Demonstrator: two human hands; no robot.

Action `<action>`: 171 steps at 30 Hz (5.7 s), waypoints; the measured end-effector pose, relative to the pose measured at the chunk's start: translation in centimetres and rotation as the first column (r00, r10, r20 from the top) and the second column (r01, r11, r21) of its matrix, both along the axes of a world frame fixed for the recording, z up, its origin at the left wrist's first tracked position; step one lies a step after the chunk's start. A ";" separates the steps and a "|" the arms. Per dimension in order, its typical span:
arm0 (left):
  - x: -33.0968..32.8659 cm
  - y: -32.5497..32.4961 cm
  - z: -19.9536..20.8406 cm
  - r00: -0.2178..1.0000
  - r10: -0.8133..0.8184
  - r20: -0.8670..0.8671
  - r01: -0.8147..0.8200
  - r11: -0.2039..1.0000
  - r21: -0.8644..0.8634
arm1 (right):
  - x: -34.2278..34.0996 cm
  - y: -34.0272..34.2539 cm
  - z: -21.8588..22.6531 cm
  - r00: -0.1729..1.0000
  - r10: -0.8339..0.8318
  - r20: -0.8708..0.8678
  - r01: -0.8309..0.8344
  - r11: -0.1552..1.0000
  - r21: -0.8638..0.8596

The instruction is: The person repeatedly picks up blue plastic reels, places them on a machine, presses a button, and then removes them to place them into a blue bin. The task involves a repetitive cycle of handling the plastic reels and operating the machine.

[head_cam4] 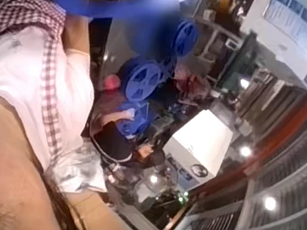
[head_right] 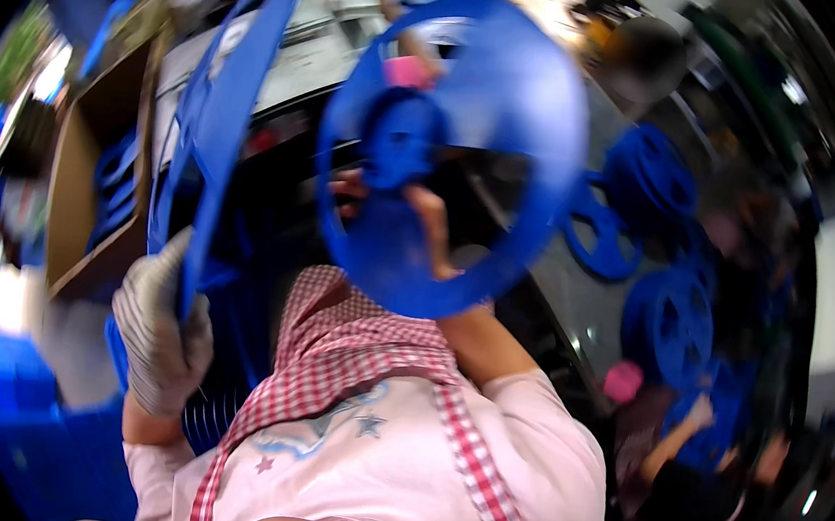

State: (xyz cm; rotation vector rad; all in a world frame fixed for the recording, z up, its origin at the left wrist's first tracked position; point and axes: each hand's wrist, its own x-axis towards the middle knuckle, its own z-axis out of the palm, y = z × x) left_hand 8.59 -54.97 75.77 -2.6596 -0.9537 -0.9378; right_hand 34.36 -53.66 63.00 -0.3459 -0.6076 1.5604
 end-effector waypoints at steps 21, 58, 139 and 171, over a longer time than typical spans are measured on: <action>27.3 -6.2 -9.4 0.733 -0.664 0.149 0.550 0.450 -0.704 | 12.5 -18.7 -8.0 0.853 -0.425 -0.303 0.487 0.857 0.169; 20.2 2.1 -14.8 0.360 0.074 0.930 0.926 0.094 -0.366 | 7.4 -5.9 -1.1 0.135 -0.581 0.802 0.426 0.765 0.483; -3.2 7.9 -11.0 0.770 0.576 0.276 -0.453 0.797 -0.399 | 13.8 12.2 9.4 -0.524 -0.682 0.510 -0.323 0.713 0.623; 1.5 -3.8 -7.0 0.720 0.664 0.204 -0.503 0.701 -0.506 | 42.3 24.7 1.9 -0.828 0.475 0.297 0.445 0.880 -0.169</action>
